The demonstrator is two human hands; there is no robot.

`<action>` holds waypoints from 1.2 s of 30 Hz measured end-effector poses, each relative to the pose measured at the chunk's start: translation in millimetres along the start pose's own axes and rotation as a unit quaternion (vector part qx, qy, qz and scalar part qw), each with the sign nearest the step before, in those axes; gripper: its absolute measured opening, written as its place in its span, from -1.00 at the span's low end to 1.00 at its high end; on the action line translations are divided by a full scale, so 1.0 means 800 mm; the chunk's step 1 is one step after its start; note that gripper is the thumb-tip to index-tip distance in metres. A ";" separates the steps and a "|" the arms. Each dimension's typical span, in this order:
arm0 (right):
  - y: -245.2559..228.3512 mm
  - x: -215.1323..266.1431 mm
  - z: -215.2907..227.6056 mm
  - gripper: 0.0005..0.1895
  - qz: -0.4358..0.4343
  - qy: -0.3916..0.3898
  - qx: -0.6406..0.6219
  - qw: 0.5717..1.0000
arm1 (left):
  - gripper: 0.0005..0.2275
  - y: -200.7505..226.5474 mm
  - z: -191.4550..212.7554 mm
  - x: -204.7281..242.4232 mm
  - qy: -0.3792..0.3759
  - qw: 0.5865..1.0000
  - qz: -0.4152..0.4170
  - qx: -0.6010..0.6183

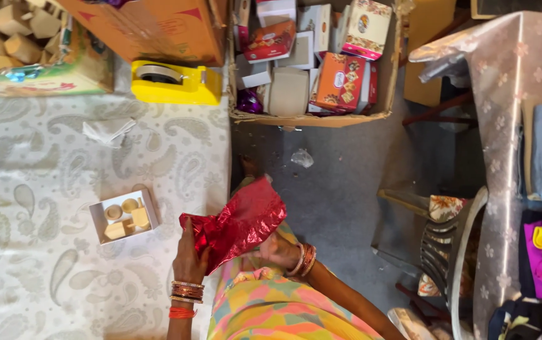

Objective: The recorder is packing several small soap-like items into a decorative red foil wrap.

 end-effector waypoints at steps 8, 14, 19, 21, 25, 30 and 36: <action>0.073 0.056 0.062 -0.41 -0.012 -0.034 0.271 0.962 | -0.22 0.036 -0.005 -0.017 -0.037 0.998 -0.053 -0.026; 0.023 0.054 0.007 -0.37 -0.167 0.074 0.420 0.889 | -0.28 0.071 0.007 -0.039 -0.044 0.993 -0.095 0.054; 0.053 0.046 0.012 -0.34 -0.156 0.019 0.408 0.899 | -0.37 0.053 0.046 -0.041 0.024 0.985 -0.061 0.162; 0.049 0.024 0.000 -0.24 -0.049 -0.007 0.402 0.914 | -0.46 0.021 0.063 -0.031 0.067 0.978 0.011 0.199; 0.087 -0.015 0.023 -0.08 -0.045 -0.006 0.377 0.925 | -0.47 -0.041 0.101 0.020 0.179 0.942 0.060 0.276; 0.080 -0.065 -0.016 0.09 -0.034 -0.003 0.346 0.938 | -0.48 -0.148 0.108 0.073 0.307 0.900 0.153 0.268; 0.049 -0.144 -0.125 0.19 0.170 -0.245 0.701 0.648 | -0.49 -0.152 0.100 0.100 0.323 0.861 0.284 0.272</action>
Point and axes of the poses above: each hand's wrist, its own x-axis away from the middle knuckle, its own z-axis out of the back of the hand, y = z × x, the point moved 6 cm from there along -x, towards the middle knuckle, and after that the axes turned 13 degrees about z, right-handed, at the moved point
